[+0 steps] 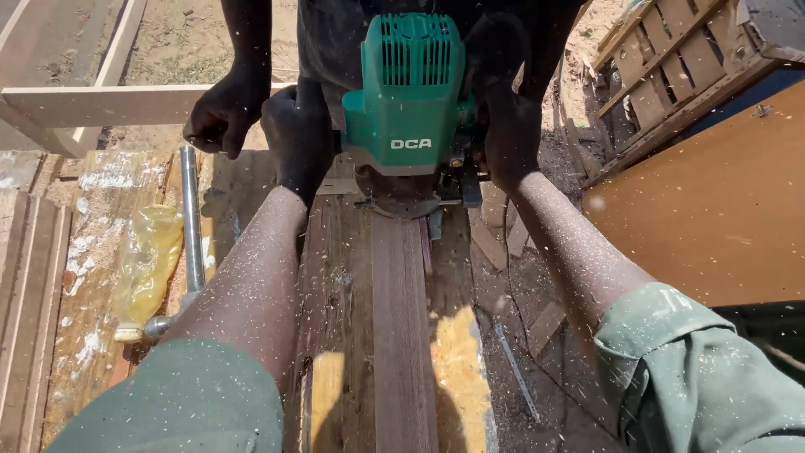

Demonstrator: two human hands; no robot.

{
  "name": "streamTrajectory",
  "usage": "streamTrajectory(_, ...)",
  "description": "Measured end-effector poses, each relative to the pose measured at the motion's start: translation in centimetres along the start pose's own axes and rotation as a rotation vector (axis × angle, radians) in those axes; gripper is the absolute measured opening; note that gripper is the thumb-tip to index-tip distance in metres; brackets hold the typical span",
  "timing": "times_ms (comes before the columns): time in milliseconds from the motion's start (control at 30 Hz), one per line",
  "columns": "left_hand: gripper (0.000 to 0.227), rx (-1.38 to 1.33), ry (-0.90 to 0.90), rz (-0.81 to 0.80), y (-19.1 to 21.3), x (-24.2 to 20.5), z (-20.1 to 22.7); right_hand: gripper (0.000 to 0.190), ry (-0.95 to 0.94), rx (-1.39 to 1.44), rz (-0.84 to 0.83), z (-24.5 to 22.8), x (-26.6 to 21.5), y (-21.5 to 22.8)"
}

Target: Using a handheld electric router to create grooves or finished edges on wooden planks

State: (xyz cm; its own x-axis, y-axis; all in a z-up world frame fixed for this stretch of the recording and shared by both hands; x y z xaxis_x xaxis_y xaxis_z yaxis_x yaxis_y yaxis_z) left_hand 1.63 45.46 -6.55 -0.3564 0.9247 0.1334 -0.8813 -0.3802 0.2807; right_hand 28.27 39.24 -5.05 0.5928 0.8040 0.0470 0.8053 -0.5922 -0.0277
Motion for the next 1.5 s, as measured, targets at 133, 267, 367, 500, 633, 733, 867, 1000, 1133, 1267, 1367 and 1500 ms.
streamTrajectory(133, 0.045, 0.095, -0.021, -0.093, -1.3, 0.9, 1.4, 0.035, 0.240, -0.050, -0.143, 0.5, 2.8, -0.6)
streamTrajectory(267, 0.046, 0.013, -0.037, -0.027, -1.0, 0.1, 0.8, 0.043, 0.254, -0.205, 0.053, -0.2, 2.3, 1.0)
streamTrajectory(367, 0.043, -0.101, -0.055, 0.008, 0.8, -0.8, 1.1, 0.032, 0.218, 0.029, -0.052, -1.7, -0.2, 0.1)
streamTrajectory(500, 0.038, -0.030, 0.023, 0.041, 3.3, -1.7, -0.8, 0.036, 0.175, -0.069, -0.137, 0.4, -1.7, 0.5)
streamTrajectory(633, 0.044, -0.079, 0.069, -0.104, 5.2, -5.8, 0.7, 0.039, 0.128, 0.010, -0.153, -1.6, -6.4, 2.2)
streamTrajectory(733, 0.046, -0.031, 0.074, -0.131, 6.8, -8.4, 0.6, 0.039, 0.158, -0.069, -0.163, -0.4, -7.1, 4.6)
streamTrajectory(867, 0.044, -0.023, 0.056, -0.147, 9.3, -12.5, 1.1, 0.038, 0.130, -0.035, -0.147, -3.2, -13.4, 6.0)
streamTrajectory(1000, 0.044, -0.044, -0.007, -0.134, 13.4, -17.0, 2.6, 0.036, 0.085, 0.024, -0.103, -4.7, -19.1, 7.3)
streamTrajectory(1133, 0.044, -0.057, -0.010, -0.147, 16.8, -21.5, 2.8, 0.036, 0.058, 0.018, -0.077, -1.7, -21.8, 10.5)
streamTrajectory(1267, 0.044, -0.090, 0.025, -0.157, 19.9, -26.5, 3.3, 0.037, 0.013, 0.090, -0.083, -5.1, -29.2, 12.1)
streamTrajectory(1367, 0.046, -0.046, 0.032, -0.208, 22.0, -29.9, 3.3, 0.037, -0.031, 0.035, -0.090, -5.4, -33.1, 14.0)
streamTrajectory(1500, 0.045, -0.021, 0.098, -0.223, 25.3, -34.3, 3.4, 0.039, -0.087, -0.010, -0.112, -4.1, -37.2, 16.5)
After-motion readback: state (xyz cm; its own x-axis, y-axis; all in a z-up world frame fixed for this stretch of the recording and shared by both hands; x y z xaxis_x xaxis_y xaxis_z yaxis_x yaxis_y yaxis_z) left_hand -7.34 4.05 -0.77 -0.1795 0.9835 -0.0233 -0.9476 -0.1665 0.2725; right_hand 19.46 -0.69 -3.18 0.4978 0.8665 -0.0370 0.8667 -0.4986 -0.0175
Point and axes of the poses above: each hand's wrist, its own x-axis towards the middle knuckle, its own y-axis out of the back of the hand, z = x × y, the point moved 8 cm from there along x, towards the middle knuckle, and after that the axes turned 6 degrees about x, right-handed, at the moved point
